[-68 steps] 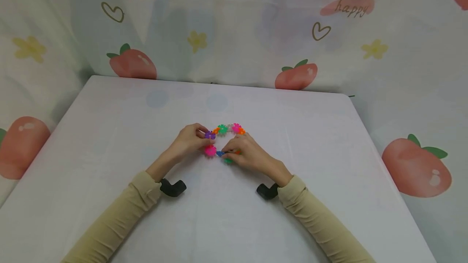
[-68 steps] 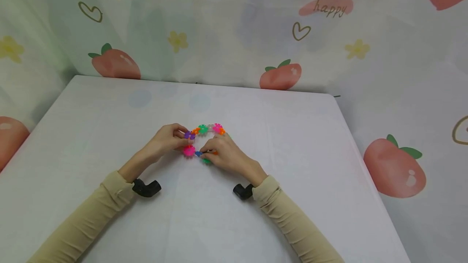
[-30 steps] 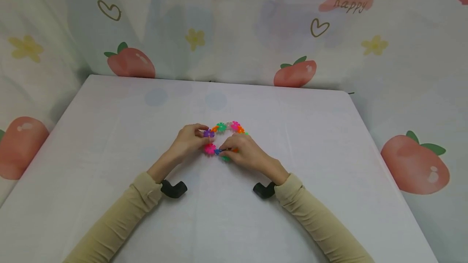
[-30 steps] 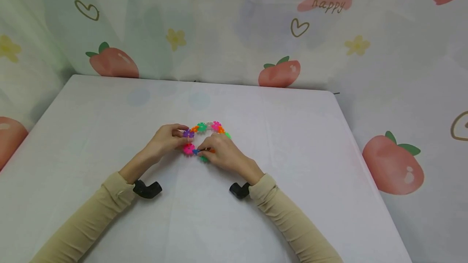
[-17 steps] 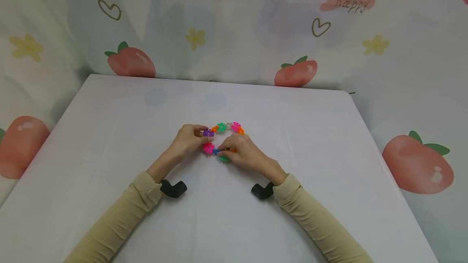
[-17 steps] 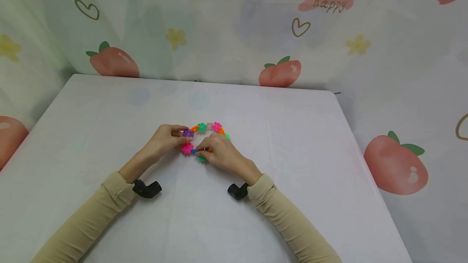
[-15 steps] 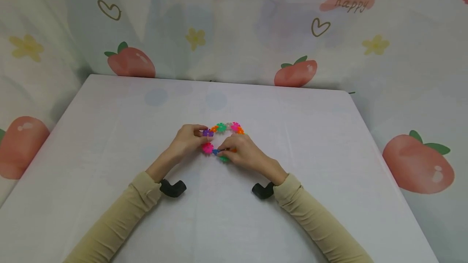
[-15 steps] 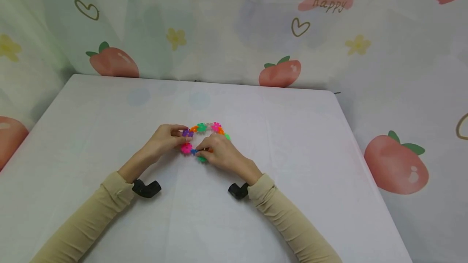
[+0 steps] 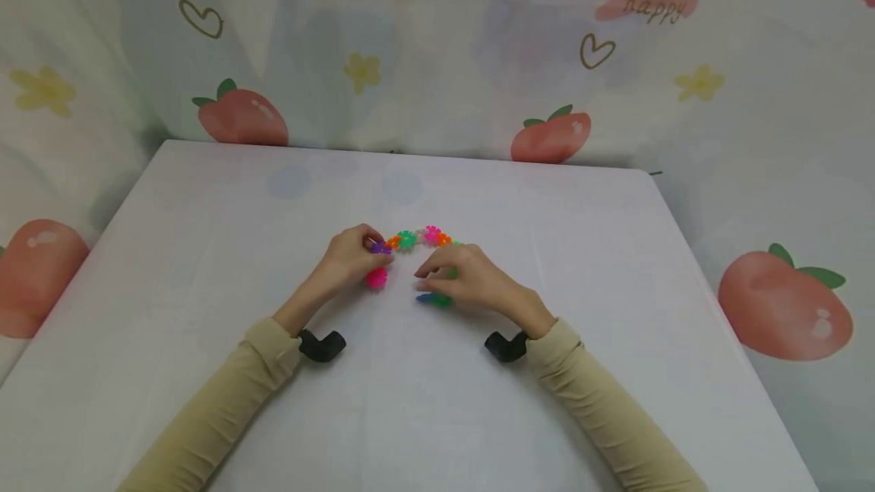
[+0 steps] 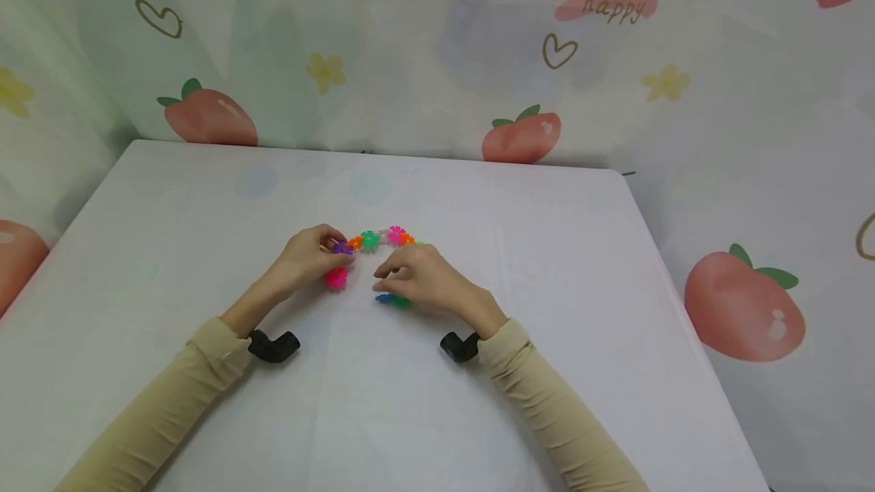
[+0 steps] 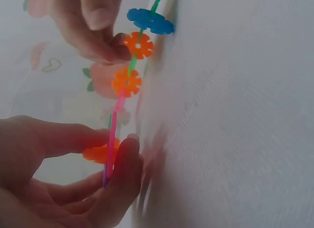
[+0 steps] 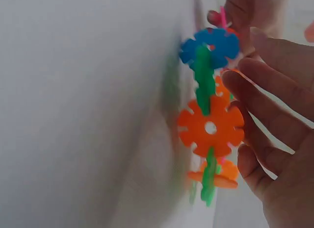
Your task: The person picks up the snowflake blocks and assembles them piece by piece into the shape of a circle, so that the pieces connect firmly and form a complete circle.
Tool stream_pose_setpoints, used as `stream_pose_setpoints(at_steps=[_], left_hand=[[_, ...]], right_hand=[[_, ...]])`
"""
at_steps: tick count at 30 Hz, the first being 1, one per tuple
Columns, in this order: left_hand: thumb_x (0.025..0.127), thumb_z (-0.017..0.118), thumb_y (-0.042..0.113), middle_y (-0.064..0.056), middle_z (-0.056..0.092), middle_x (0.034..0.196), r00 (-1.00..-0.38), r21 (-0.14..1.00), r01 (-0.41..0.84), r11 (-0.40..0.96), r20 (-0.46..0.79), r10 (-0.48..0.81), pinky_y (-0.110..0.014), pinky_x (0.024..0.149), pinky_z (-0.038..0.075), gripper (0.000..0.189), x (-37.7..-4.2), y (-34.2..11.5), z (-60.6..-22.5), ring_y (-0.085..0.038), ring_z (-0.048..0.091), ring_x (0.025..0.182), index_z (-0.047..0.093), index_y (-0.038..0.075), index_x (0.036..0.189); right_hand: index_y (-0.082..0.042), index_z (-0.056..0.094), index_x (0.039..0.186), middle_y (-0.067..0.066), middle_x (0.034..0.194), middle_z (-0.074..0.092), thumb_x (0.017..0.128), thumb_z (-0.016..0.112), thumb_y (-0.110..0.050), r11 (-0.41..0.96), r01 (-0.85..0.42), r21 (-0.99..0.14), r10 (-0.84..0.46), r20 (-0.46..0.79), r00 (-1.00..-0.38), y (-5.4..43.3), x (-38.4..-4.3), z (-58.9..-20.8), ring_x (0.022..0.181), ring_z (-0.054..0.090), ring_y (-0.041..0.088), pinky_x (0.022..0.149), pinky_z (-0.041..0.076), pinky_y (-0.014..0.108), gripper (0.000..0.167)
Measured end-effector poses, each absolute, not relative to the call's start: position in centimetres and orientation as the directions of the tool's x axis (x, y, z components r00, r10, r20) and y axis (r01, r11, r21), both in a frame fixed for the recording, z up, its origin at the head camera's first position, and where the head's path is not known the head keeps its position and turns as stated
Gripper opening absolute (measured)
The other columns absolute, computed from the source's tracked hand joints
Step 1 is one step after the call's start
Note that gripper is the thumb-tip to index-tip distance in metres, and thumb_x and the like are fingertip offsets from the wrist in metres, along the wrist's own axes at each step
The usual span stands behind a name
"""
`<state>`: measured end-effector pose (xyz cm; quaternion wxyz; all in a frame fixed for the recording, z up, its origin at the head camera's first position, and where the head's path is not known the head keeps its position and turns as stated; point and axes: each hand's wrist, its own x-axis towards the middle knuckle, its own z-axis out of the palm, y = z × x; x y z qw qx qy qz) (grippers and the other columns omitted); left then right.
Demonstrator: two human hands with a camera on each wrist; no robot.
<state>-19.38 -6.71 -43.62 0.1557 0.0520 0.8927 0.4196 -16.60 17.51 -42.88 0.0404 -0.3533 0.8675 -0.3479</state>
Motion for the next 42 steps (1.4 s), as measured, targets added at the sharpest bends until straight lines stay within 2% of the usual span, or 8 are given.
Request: stream_pose_setpoints(at_steps=[4, 7, 13, 16, 21, 28, 36, 42], left_hand=[[0.093, 0.075, 0.022, -0.017, 0.066, 0.112, -0.952, 0.749, -0.001, 0.663, -0.204, 0.23, -0.032, 0.081, 0.054, 0.042, -19.5, -6.6, -43.5, -0.027, 0.059, 0.098, 0.064, 0.0, 0.126], [0.094, 0.074, 0.021, -0.018, 0.069, 0.115, -0.956, 0.737, 0.038, 0.674, -0.171, 0.24, -0.035, 0.083, 0.055, 0.039, -19.4, -6.4, -43.5, -0.027, 0.061, 0.098, 0.067, 0.001, 0.127], [0.095, 0.074, 0.019, -0.016, 0.073, 0.119, -0.963, 0.727, 0.108, 0.678, -0.093, 0.253, -0.04, 0.089, 0.055, 0.03, -19.2, -6.0, -43.6, -0.028, 0.063, 0.102, 0.073, 0.003, 0.12], [0.095, 0.074, 0.018, -0.015, 0.073, 0.116, -0.963, 0.737, 0.112, 0.666, -0.085, 0.256, -0.039, 0.085, 0.056, 0.027, -19.0, -5.8, -43.6, -0.027, 0.063, 0.099, 0.074, 0.004, 0.118], [0.094, 0.074, 0.016, -0.013, 0.075, 0.109, -0.963, 0.748, 0.117, 0.653, -0.076, 0.259, -0.034, 0.078, 0.056, 0.021, -18.9, -5.8, -43.8, -0.026, 0.065, 0.095, 0.077, 0.005, 0.112], [0.096, 0.073, 0.014, -0.011, 0.077, 0.099, -0.961, 0.761, 0.105, 0.64, -0.088, 0.262, -0.025, 0.066, 0.049, 0.017, -18.9, -5.9, -43.8, -0.02, 0.065, 0.081, 0.079, 0.005, 0.109], [0.097, 0.072, 0.013, -0.01, 0.077, 0.103, -0.956, 0.768, 0.107, 0.631, -0.095, 0.278, -0.026, 0.07, 0.051, 0.018, -19.0, -6.2, -43.9, -0.022, 0.065, 0.089, 0.079, 0.005, 0.111], [0.096, 0.073, 0.014, -0.011, 0.076, 0.106, -0.954, 0.765, 0.124, 0.632, -0.083, 0.288, -0.034, 0.079, 0.056, 0.02, -19.1, -6.4, -43.9, -0.025, 0.068, 0.095, 0.078, 0.006, 0.113]], right_hand=[[-0.005, 0.08, 0.102, 0.005, 0.1, 0.078, 0.091, 0.078, -0.009, 0.524, -0.561, -0.641, -0.583, 0.21, -0.785, 18.1, -17.8, -42.5, 0.094, 0.067, 0.023, 0.083, 0.056, 0.045, 0.012], [-0.004, 0.078, 0.108, 0.009, 0.107, 0.076, 0.092, 0.078, -0.01, 0.567, -0.548, -0.615, -0.542, 0.222, -0.81, 18.1, -19.0, -42.2, 0.104, 0.064, 0.03, 0.09, 0.054, 0.049, 0.017], [-0.004, 0.068, 0.13, 0.01, 0.132, 0.068, 0.093, 0.078, -0.02, 0.663, -0.456, -0.593, -0.546, 0.034, -0.837, 17.6, -21.4, -42.3, 0.128, 0.057, 0.031, 0.111, 0.045, 0.05, 0.041], [-0.003, 0.068, 0.131, 0.011, 0.131, 0.07, 0.095, 0.074, -0.016, 0.678, -0.446, -0.584, -0.561, -0.019, -0.828, 17.2, -22.0, -42.6, 0.123, 0.061, 0.029, 0.109, 0.048, 0.046, 0.038], [-0.003, 0.076, 0.116, 0.01, 0.111, 0.076, 0.095, 0.069, -0.005, 0.676, -0.466, -0.571, -0.557, 0.019, -0.831, 16.9, -22.2, -42.9, 0.1, 0.066, 0.025, 0.093, 0.056, 0.04, 0.022], [-0.003, 0.079, 0.105, 0.009, 0.098, 0.076, 0.095, 0.071, -0.008, 0.67, -0.478, -0.568, -0.537, 0.073, -0.84, 16.8, -22.1, -43.2, 0.088, 0.064, 0.022, 0.082, 0.056, 0.036, 0.014], [-0.007, 0.078, 0.108, 0.005, 0.1, 0.077, 0.095, 0.07, -0.008, 0.648, -0.462, -0.605, -0.56, 0.034, -0.828, 17.1, -22.6, -43.5, 0.084, 0.062, 0.018, 0.079, 0.053, 0.03, 0.015], [-0.009, 0.078, 0.108, 0.004, 0.1, 0.076, 0.095, 0.07, -0.01, 0.64, -0.448, -0.625, -0.563, 0.015, -0.826, 17.1, -22.7, -43.3, 0.088, 0.062, 0.019, 0.081, 0.053, 0.032, 0.015]])
